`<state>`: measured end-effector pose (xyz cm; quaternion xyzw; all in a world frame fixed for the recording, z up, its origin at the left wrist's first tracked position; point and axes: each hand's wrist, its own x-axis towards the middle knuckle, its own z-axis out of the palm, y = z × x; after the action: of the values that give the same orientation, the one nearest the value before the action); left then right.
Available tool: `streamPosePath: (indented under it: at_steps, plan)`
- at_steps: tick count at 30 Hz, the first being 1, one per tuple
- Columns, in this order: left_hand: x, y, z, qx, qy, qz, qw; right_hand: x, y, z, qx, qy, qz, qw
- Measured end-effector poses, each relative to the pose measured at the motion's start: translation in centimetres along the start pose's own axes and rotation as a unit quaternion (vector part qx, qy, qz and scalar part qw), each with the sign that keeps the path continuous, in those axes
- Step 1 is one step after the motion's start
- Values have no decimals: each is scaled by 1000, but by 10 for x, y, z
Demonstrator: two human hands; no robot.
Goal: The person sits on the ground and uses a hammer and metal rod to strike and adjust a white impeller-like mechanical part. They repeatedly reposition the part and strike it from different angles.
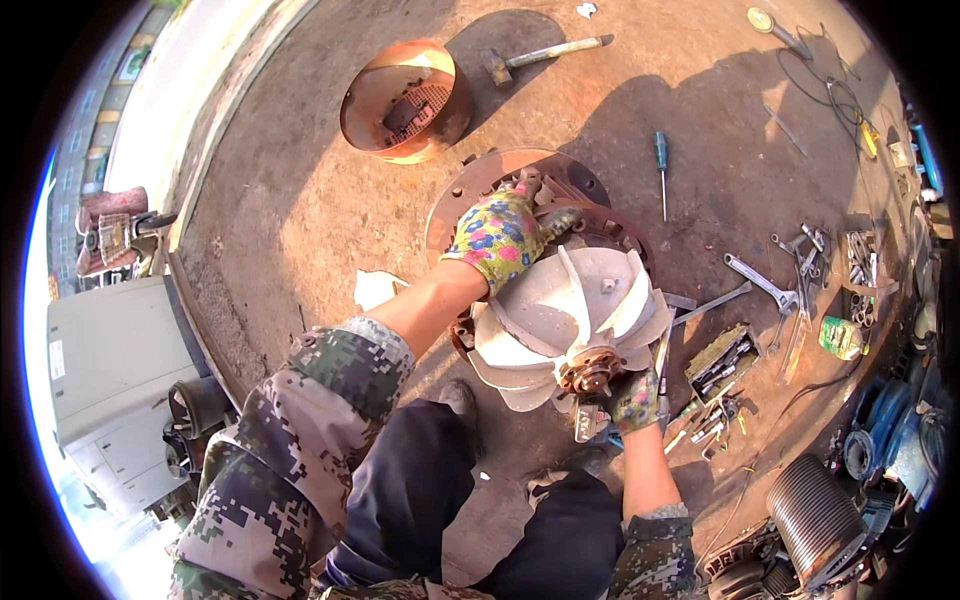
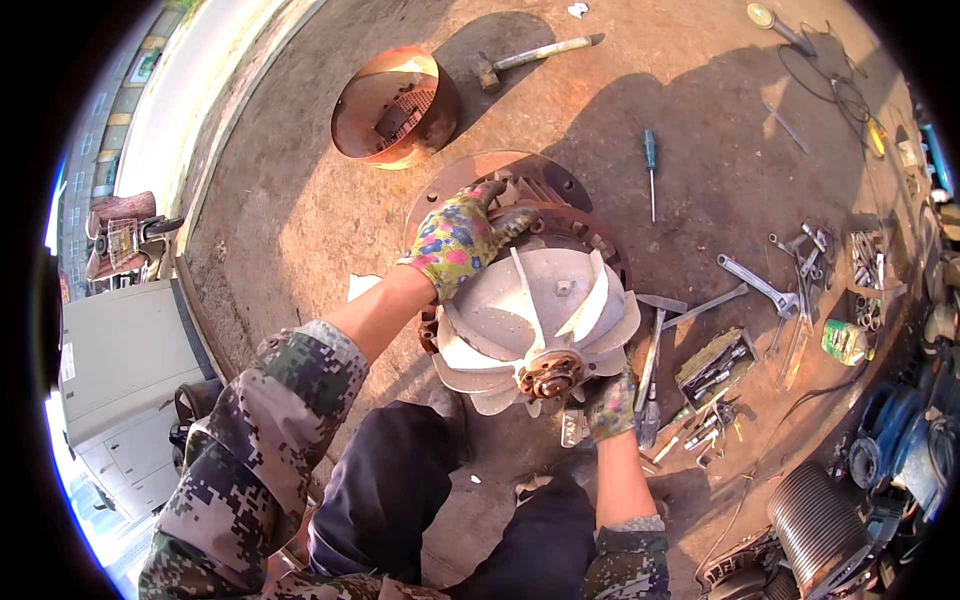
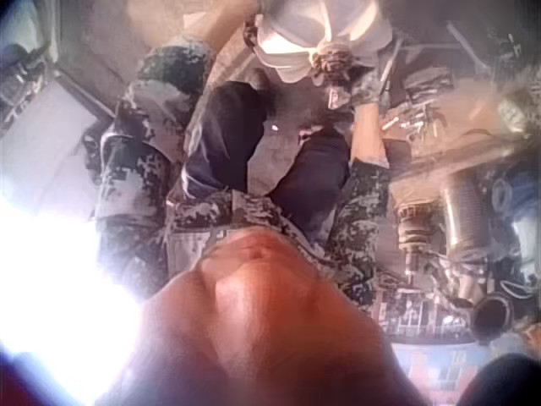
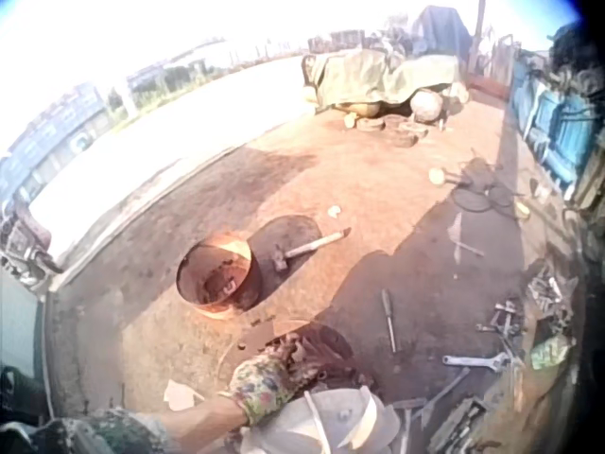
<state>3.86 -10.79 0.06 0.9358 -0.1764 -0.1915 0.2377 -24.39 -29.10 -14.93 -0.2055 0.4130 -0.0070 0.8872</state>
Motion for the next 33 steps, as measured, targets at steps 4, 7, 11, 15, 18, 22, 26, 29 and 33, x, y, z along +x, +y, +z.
streamPosePath:
  at_steps: [4, 7, 11, 15, 18, 22, 26, 29, 33]
  plan:
    - [9, 0, -17, 65, -89, 8, 994, 4, 33, 24, 126, 73, 11, 989]
    - [7, 6, -21, 36, -83, 22, 996, -10, 50, 19, 206, 85, 16, 975]
    - [9, 13, -23, 16, -123, 2, 992, -18, 52, 17, 178, 116, 11, 977]
    - [6, 11, -23, 50, -118, -11, 992, -5, 51, 27, 146, 115, 22, 982]
    - [6, 14, -28, 35, -112, -7, 993, 9, 49, 30, 98, 110, 19, 989]
    - [5, 12, -35, 31, -116, 7, 993, 25, 47, 34, 25, 96, 13, 995]
    - [6, 16, -34, 18, -118, 2, 993, 25, 51, 32, -62, 85, 4, 994]
    - [9, 15, -35, 14, -120, -6, 993, 25, 52, 33, -140, 75, -11, 987]
    - [10, 19, -37, 4, -132, -18, 991, 22, 49, 30, -231, 71, -35, 970]
